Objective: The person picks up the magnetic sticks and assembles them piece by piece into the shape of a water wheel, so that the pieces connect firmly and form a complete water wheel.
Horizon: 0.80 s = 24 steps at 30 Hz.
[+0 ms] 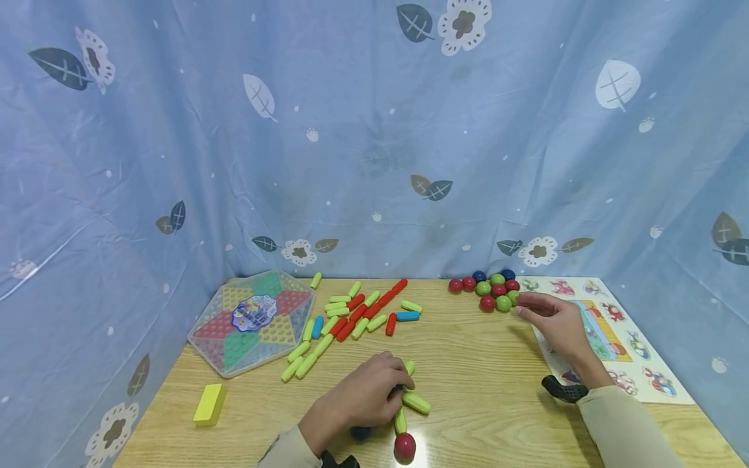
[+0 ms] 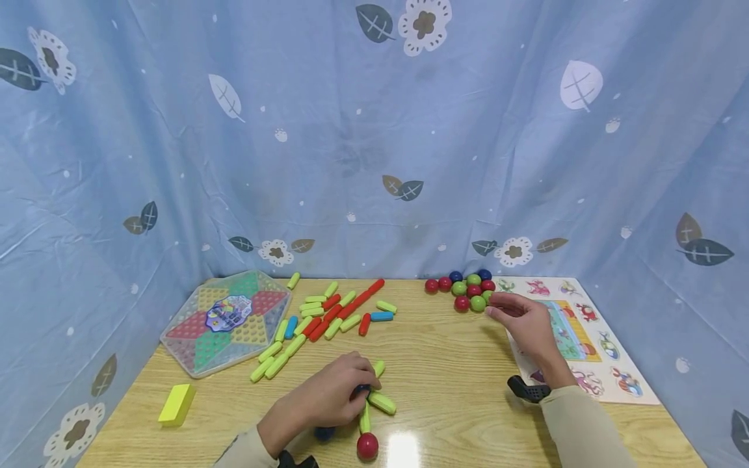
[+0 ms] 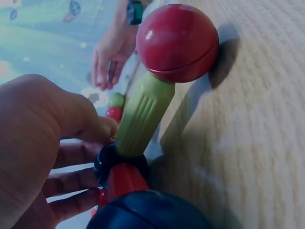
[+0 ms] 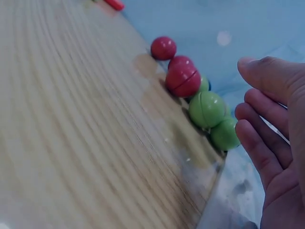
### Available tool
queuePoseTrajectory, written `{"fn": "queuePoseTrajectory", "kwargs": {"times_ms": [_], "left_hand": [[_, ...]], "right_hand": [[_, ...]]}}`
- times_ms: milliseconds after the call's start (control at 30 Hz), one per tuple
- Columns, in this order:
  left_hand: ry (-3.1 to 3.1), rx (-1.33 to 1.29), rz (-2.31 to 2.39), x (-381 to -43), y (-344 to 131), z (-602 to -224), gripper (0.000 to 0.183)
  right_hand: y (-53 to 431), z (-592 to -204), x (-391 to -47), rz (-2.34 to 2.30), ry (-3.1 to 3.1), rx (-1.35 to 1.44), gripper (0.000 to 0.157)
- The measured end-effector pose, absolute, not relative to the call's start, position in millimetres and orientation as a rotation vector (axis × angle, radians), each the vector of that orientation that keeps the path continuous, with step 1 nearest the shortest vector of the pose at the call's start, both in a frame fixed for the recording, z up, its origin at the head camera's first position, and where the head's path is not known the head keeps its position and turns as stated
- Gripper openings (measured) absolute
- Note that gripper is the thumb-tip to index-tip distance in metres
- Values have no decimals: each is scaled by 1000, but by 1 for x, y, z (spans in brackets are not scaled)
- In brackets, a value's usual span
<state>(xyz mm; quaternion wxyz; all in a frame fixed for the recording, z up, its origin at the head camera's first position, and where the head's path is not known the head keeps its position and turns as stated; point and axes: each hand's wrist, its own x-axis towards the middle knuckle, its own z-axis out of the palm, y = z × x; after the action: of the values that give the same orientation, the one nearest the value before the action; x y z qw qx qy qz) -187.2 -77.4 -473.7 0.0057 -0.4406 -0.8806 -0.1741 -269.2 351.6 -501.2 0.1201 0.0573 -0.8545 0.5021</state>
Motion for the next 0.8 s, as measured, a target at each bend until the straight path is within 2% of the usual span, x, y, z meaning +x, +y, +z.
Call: {"fn": "queuePoseTrajectory", "kwargs": {"times_ms": [300,567,800], "left_hand": [[-2730,-1399,-372,-185,-71,-471,9],[-2735,-1395,-324,-184,-68,-472,9],[-2790,-1369,-244,-184,-64,-468,12]], "right_hand": [[341,-501,-293,1432,-2496,143,47],[330,-508,-296,1163,-2591,79,40],[321,-508,-287,972,-2604,159,34]]}}
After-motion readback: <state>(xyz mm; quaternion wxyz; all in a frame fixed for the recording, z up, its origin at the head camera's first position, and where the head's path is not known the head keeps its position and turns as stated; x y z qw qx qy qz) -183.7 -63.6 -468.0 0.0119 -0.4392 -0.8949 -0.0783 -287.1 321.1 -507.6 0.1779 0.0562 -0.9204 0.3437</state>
